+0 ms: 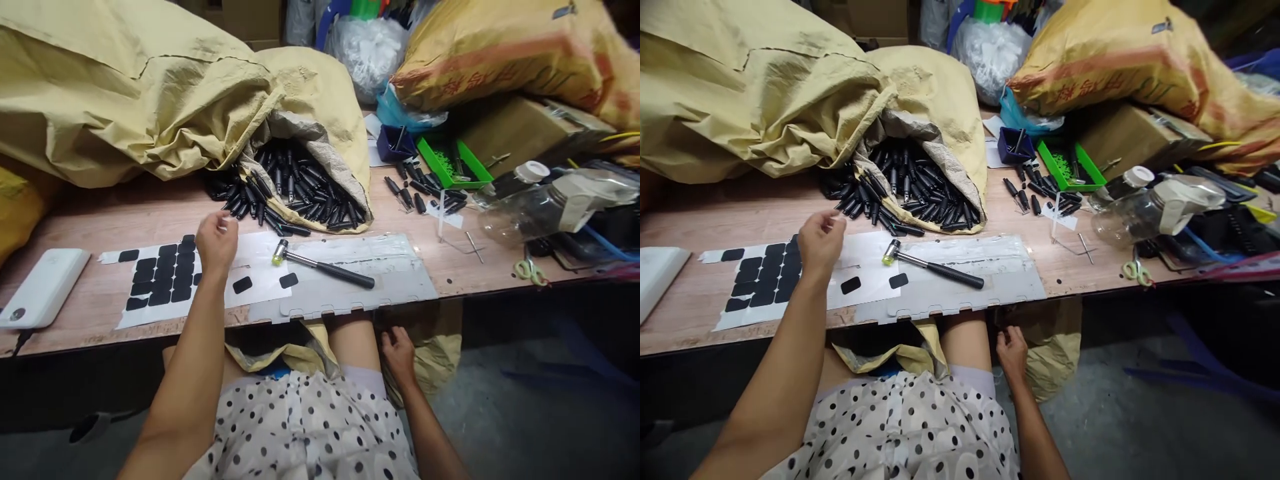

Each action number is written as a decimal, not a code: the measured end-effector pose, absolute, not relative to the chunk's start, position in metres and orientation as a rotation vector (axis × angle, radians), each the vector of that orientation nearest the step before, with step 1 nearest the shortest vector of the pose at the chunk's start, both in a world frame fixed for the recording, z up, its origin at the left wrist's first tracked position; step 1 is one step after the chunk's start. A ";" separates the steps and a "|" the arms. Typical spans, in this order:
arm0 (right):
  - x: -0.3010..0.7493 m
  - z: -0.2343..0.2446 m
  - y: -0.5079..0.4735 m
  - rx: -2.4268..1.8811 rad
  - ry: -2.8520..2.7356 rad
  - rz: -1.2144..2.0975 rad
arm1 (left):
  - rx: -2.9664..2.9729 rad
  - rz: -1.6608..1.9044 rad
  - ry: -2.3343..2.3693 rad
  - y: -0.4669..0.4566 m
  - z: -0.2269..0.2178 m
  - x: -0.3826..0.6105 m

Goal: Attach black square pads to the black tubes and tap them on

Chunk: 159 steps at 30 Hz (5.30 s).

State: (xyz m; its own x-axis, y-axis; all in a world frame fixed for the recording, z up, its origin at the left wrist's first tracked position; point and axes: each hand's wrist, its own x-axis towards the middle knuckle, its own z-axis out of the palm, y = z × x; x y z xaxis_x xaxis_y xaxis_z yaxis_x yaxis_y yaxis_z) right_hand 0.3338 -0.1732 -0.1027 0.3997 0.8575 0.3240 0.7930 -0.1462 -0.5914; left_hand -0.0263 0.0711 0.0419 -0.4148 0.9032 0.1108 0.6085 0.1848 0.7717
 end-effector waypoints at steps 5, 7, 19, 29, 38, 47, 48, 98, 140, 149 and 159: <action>0.329 -0.052 -0.162 -1.690 -1.458 -0.102 | 1.398 1.120 2.216 0.140 0.024 -0.036; 0.320 -0.028 -0.140 -1.600 -1.566 -0.127 | 1.402 1.065 2.247 0.149 0.017 -0.037; 0.229 0.007 -0.031 -1.666 -2.039 -0.047 | 1.501 0.914 2.181 0.143 0.025 -0.041; 0.240 0.001 -0.025 -1.697 -2.117 -0.058 | 1.433 1.092 2.245 0.091 0.022 -0.053; 0.239 -0.001 -0.017 -1.711 -2.095 -0.058 | 1.816 0.946 1.846 -0.002 0.010 -0.044; 0.238 0.000 -0.010 -1.702 -2.069 -0.040 | 1.977 0.713 1.829 0.010 0.011 -0.021; 0.238 0.001 -0.011 -1.702 -2.058 -0.020 | 1.985 0.711 1.822 0.010 0.011 -0.020; 0.213 0.014 -0.007 -1.756 -2.134 0.022 | 1.973 0.632 1.798 0.002 0.017 -0.016; 0.206 0.007 -0.005 -1.744 -2.113 0.034 | 1.536 -0.281 1.695 -0.115 -0.046 0.020; 0.207 0.007 -0.007 -1.723 -2.115 0.016 | 1.568 0.478 1.457 -0.033 0.060 -0.013; 0.206 0.007 -0.009 -1.698 -2.114 0.016 | 1.364 0.895 2.320 0.127 0.060 -0.051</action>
State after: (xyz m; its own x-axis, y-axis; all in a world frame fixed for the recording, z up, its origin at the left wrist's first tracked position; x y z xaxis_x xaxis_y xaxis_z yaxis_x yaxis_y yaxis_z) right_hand 0.2062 -0.0088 0.0067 -0.1603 0.9345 0.3179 0.9296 0.2512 -0.2696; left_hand -0.0507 0.1273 0.0605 -0.5018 0.8635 0.0508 0.6741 0.3536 0.6485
